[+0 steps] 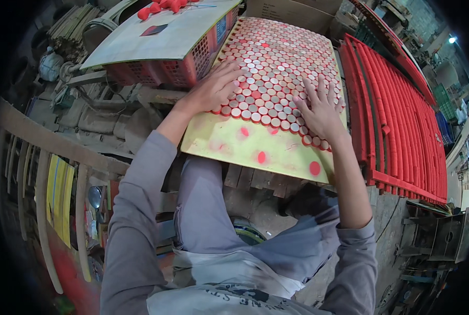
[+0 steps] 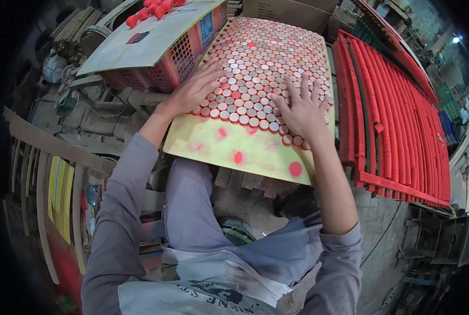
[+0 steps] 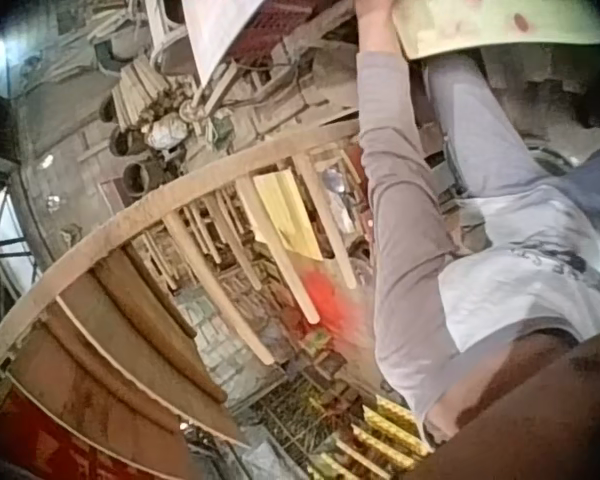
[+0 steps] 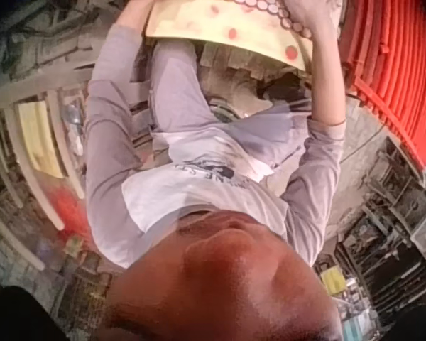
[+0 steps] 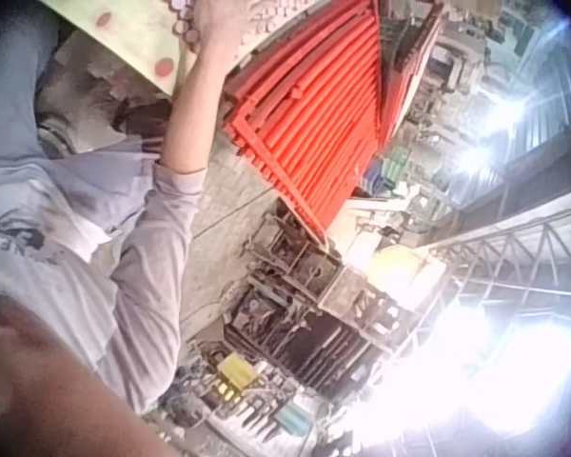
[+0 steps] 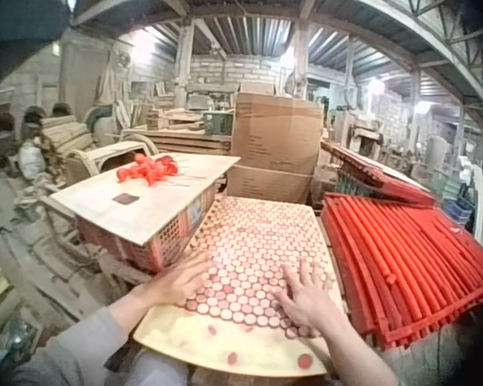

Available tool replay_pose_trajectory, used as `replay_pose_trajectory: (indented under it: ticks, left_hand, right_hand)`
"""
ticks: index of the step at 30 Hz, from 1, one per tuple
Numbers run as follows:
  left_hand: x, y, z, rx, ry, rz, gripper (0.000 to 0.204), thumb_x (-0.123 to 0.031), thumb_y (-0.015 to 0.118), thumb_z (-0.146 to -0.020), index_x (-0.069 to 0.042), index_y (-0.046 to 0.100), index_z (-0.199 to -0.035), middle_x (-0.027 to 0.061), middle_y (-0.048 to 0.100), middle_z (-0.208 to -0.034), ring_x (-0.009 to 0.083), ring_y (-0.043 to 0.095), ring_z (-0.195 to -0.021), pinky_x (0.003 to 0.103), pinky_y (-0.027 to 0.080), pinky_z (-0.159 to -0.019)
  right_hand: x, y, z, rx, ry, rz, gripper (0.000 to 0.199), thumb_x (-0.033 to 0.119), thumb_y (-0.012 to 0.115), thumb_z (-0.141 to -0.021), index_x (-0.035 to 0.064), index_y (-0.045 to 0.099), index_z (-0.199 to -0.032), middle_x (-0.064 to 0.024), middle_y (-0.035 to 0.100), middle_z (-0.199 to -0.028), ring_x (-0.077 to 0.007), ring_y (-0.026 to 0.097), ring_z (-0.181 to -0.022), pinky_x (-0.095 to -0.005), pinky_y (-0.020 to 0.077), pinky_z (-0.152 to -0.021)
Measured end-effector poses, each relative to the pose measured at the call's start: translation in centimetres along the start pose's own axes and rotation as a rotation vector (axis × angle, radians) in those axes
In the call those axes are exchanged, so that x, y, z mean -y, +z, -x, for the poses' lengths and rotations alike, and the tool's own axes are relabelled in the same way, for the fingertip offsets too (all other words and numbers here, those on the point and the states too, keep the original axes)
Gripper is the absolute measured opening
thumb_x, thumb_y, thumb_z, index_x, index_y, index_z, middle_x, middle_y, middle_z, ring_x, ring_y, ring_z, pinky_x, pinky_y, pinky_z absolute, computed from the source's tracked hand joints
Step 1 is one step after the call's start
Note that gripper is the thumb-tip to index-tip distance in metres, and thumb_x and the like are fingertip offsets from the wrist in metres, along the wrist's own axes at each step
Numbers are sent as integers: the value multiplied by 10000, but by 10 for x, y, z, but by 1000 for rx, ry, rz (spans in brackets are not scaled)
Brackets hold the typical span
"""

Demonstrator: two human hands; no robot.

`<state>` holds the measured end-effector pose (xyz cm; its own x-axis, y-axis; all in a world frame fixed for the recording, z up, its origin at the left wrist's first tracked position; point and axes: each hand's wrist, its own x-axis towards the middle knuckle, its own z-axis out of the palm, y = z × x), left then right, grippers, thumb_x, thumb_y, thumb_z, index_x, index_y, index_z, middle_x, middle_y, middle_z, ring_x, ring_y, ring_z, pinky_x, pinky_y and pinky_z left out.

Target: The person sits on the floor and repeatedly picks up small red cylindrical objects, then places them into empty slots on a yellow board. The person occasionally adjusts the alignment of the cylinders on the board with both hands.

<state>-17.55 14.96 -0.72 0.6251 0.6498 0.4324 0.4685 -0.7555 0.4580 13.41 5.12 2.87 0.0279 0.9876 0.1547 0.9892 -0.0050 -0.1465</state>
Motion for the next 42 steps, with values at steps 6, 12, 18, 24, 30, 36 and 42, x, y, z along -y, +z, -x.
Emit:
replay_pose_trajectory:
  ticks: [6, 12, 18, 24, 30, 36, 42]
  left_hand:
    - [-2, 2, 1, 109, -42, -245, 581, -258, 473, -1024, -50, 382, -1559, 188, 301, -1653, 351, 188, -1566, 479, 159, -1264]
    - [-4, -4, 2, 49, -20, -148, 626, -246, 481, -1034, -15, 296, -1586, 216, 275, -1654, 337, 211, -1560, 459, 184, -1258]
    - [-84, -43, 16, -335, -115, 280, 563, -93, 531, -975, 51, 411, -1506, 272, 475, -1511, 363, 451, -1432, 417, 337, -1186]
    - [-276, 39, 56, -204, 350, 635, 435, -15, 568, -842, 57, 637, -1265, 219, 666, -1248, 384, 669, -1117, 449, 518, -1005]
    - [-293, 176, 119, 76, 489, 598, 454, -31, 640, -752, 9, 685, -1202, 147, 690, -1225, 304, 696, -1052, 396, 569, -899]
    - [-285, 162, 102, 19, 445, 660, 456, 6, 641, -732, 17, 691, -1185, 140, 714, -1156, 309, 713, -987, 401, 584, -872]
    - [-271, 150, 82, -49, 348, 613, 390, 49, 624, -742, 26, 702, -1124, 154, 720, -1079, 318, 719, -940, 402, 598, -835]
  right_hand:
    - [-3, 16, -18, 105, -1, 94, 762, 738, 331, -986, 317, 287, -1619, -166, 142, -1707, -437, 89, -1566, -697, 45, -1203]
    - [4, 14, -16, 115, 7, 94, 747, 733, 308, -994, 323, 286, -1619, -173, 152, -1704, -436, 119, -1562, -693, 57, -1202]
    - [-26, -42, -11, -75, -11, -21, 731, 658, 375, -1027, 266, 247, -1631, -210, 116, -1698, -417, 108, -1567, -720, 92, -1186]
    - [-155, -154, -11, -325, -16, -130, 740, 587, 459, -1036, 30, 419, -1520, -236, 426, -1567, -371, 373, -1481, -428, 332, -1187]
    - [-227, -182, 30, -63, 205, 131, 640, 472, 658, -981, 44, 524, -1438, -237, 663, -1291, -336, 658, -1178, -429, 506, -997]
    - [-193, -125, 50, -77, 174, 159, 442, 320, 741, -932, -2, 637, -1217, -189, 730, -864, -309, 715, -821, -434, 543, -778]
    - [-184, -108, 56, -119, 329, -33, 262, 187, 792, -878, -23, 681, -989, -143, 712, -740, -193, 683, -603, -373, 540, -601]
